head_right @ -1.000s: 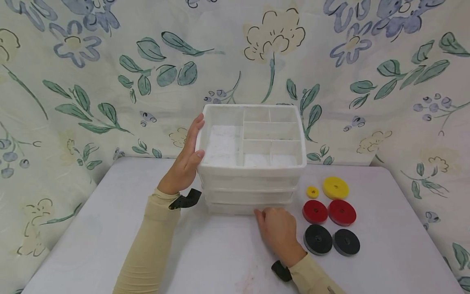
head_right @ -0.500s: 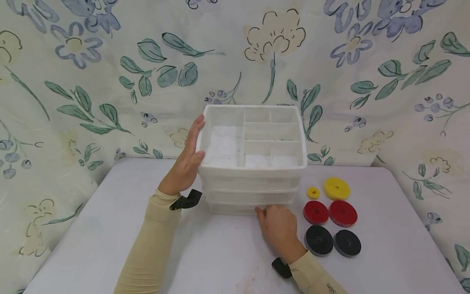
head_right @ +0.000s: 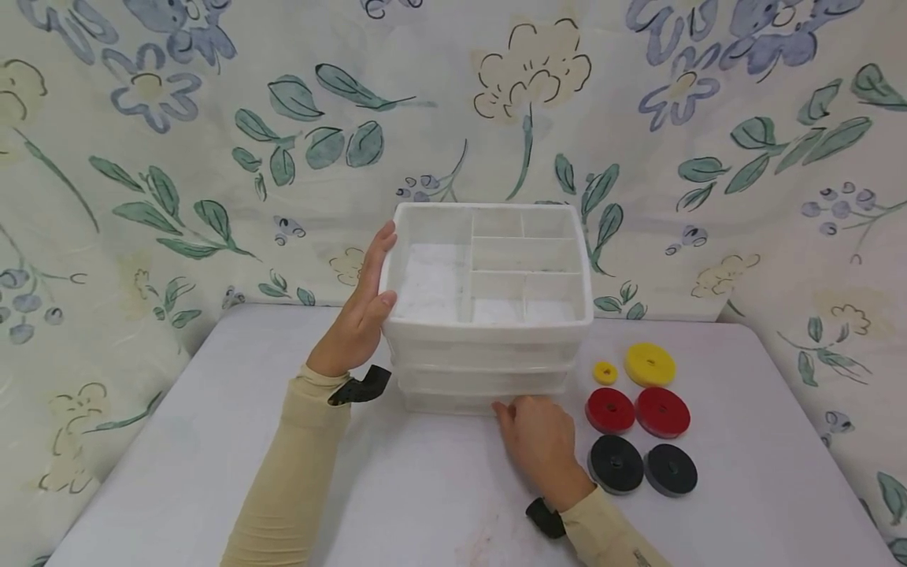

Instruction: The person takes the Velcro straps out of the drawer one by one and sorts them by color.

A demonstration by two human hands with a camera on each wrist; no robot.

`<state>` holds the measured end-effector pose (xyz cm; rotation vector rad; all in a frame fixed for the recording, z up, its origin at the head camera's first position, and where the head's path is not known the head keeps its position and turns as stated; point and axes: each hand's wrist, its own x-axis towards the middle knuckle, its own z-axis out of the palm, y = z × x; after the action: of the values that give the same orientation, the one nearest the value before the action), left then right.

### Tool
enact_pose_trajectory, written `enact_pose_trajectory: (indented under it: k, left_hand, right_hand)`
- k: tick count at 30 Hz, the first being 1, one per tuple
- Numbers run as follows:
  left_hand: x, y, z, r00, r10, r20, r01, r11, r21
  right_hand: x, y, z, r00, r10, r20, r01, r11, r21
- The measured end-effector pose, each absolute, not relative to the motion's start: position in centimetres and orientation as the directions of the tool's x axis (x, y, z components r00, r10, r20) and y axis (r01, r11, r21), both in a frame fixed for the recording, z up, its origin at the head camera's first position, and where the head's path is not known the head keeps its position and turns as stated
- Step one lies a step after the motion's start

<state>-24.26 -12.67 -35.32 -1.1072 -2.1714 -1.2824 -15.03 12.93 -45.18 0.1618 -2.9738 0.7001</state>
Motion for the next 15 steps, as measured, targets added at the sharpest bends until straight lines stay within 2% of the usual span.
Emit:
enact_pose_trajectory:
  k: [15]
  left_hand:
    - [-24.1,-13.1,-35.1,-0.636,0.424,0.645,0.768,0.271,0.58]
  right_hand:
    - [-14.2,16.5,-42.6,-0.993,-0.095,0.069,-0.116,0.891,-0.44]
